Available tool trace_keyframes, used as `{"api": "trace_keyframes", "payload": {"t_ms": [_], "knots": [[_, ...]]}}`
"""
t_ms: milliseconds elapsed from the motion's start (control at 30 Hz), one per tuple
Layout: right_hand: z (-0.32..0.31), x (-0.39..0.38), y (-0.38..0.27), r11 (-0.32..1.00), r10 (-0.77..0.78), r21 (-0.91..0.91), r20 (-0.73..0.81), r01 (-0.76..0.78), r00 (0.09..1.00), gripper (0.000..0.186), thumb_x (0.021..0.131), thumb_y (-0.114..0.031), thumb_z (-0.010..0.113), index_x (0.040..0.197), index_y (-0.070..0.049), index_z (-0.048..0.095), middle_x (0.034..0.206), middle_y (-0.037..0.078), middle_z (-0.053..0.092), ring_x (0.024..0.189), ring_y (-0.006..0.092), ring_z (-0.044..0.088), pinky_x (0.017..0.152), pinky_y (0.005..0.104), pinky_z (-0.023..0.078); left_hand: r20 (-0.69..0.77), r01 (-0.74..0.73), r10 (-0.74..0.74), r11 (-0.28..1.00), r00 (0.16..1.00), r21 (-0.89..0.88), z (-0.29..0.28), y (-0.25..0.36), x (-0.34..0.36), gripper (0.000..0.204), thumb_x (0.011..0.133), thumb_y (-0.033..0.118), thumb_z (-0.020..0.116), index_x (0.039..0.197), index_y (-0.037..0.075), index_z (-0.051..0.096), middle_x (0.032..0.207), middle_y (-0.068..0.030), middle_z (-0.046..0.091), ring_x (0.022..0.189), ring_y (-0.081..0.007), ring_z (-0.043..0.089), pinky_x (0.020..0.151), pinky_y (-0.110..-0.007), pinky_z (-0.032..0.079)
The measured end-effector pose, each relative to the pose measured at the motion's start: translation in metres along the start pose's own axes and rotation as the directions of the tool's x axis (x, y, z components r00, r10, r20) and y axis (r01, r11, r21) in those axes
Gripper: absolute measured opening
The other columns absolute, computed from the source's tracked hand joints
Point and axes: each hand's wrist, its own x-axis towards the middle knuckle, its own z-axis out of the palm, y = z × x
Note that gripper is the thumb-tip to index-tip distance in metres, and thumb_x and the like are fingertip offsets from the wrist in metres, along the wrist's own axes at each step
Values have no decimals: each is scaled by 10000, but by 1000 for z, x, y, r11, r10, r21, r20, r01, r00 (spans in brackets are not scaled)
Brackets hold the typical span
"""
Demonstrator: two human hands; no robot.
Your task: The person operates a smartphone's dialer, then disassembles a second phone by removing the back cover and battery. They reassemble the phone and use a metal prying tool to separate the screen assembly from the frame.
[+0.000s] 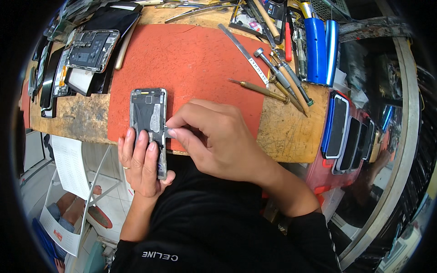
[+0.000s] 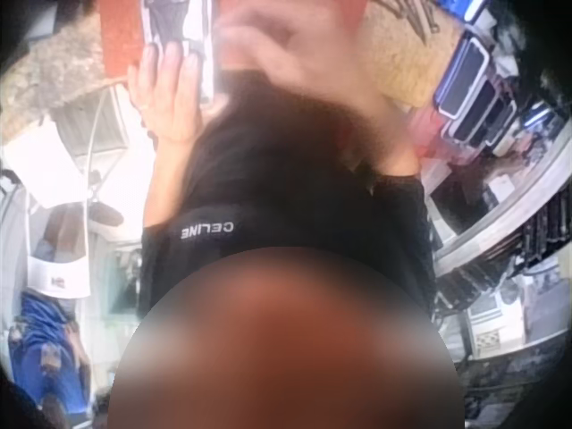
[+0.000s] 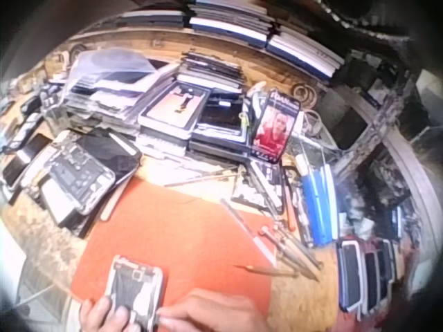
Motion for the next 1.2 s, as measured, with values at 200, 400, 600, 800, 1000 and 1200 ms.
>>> {"api": "trace_keyframes", "payload": {"t_ms": [200,400,600,800,1000,1200], "knots": [[1,7,3,1000,-8,-12,3,8,1000,107,881,38,719,982,4,732,765,28,645,521,35,467,477,229,322,-25,-5,4,1000,1000,-12,4,-4,3,620,1043,600,449,1308,74,642,1360,-196,640,1312,-443,567,1141,-586,367],[0,7,-3,998,56,15,11,-56,998,33,884,12,691,913,17,676,740,124,628,588,212,622,540,323,461,-19,-1,0,1000,1000,-22,4,-4,4,617,1046,595,446,1294,69,652,1359,-197,640,1311,-443,567,1140,-584,368],[-1,7,-4,998,59,13,31,-59,998,44,884,15,682,928,21,680,755,125,649,595,205,641,542,311,475,-19,3,-4,999,1000,-37,4,-4,3,624,1051,595,431,1306,65,642,1359,-205,637,1314,-447,563,1144,-585,362],[-2,8,-4,997,62,41,49,-64,997,53,888,11,683,940,19,678,749,119,652,595,190,644,541,303,473,-24,7,-8,999,1000,-46,5,-5,2,626,1049,600,430,1307,71,641,1364,-204,634,1318,-448,558,1151,-583,354],[-3,8,-6,989,134,48,47,-136,990,46,900,-11,696,934,10,676,708,94,640,572,149,626,528,289,464,-27,3,-3,1000,1000,-31,6,-5,2,619,1044,603,439,1307,81,643,1364,-195,635,1317,-441,562,1155,-579,352],[-1,8,-6,992,119,40,32,-121,992,51,902,-25,699,929,12,677,704,91,635,563,142,616,522,286,458,-27,2,-3,1000,1000,-22,6,-5,2,613,1044,601,442,1303,83,644,1366,-191,634,1315,-437,563,1154,-580,353]]}}
